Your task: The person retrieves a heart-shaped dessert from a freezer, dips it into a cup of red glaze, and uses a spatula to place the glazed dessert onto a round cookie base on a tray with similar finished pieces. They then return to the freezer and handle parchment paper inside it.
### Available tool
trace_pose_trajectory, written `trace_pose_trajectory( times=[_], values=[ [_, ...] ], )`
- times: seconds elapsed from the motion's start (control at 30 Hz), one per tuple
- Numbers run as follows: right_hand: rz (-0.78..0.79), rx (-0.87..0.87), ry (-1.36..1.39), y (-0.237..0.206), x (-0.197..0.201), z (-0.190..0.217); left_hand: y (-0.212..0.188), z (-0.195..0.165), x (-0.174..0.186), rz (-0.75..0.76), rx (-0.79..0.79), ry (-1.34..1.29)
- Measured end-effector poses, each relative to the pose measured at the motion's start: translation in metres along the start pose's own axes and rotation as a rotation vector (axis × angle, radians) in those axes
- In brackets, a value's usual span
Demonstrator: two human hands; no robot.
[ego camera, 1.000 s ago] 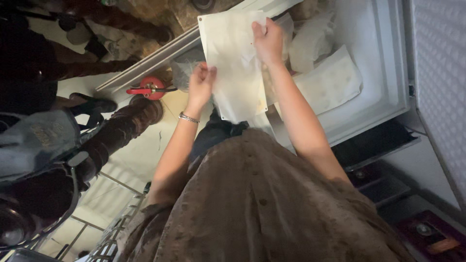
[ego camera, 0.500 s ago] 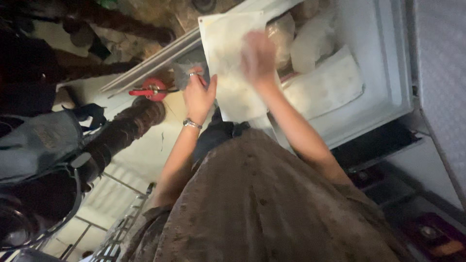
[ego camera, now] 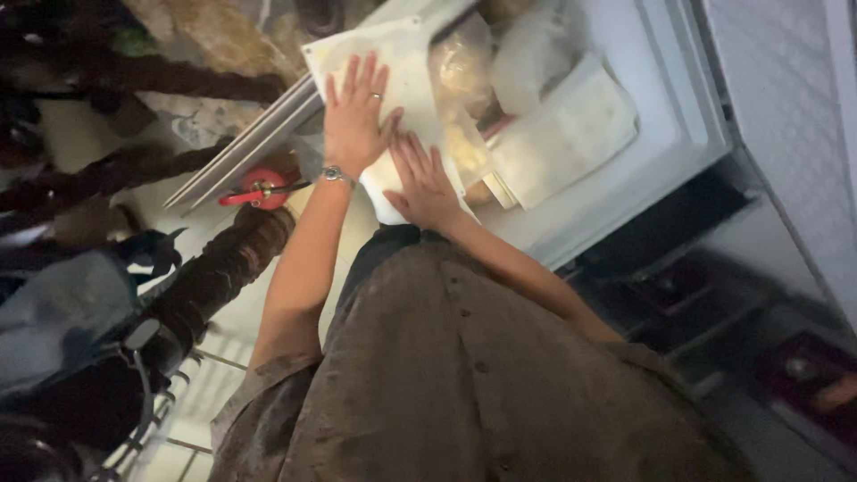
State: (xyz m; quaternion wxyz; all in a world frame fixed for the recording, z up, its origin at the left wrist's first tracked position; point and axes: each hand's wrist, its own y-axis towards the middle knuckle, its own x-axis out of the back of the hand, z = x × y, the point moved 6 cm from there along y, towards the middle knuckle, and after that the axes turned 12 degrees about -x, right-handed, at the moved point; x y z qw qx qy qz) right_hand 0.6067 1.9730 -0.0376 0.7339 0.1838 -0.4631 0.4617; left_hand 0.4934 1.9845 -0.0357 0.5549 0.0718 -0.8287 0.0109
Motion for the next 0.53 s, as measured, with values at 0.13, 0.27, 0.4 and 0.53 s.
trace_pose_trajectory(
  times=[0.13,0.27,0.4,0.53],
  values=[
    [0.007,0.002,0.038,-0.039,0.006,-0.029,0.014,-0.012,-0.004,0.035,-0.003,0.029],
    [-0.185,-0.208,0.341,-0.064,0.026,-0.092,0.025,-0.026,0.002,0.038,-0.033,0.053],
    [-0.371,-0.962,0.884,-0.074,0.028,-0.180,0.023,-0.032,0.006,0.045,-0.009,0.054],
    [-0.122,-1.718,1.981,-0.077,-0.005,-0.182,0.022,-0.035,0.014,0.013,-0.009,0.047]
  ],
)
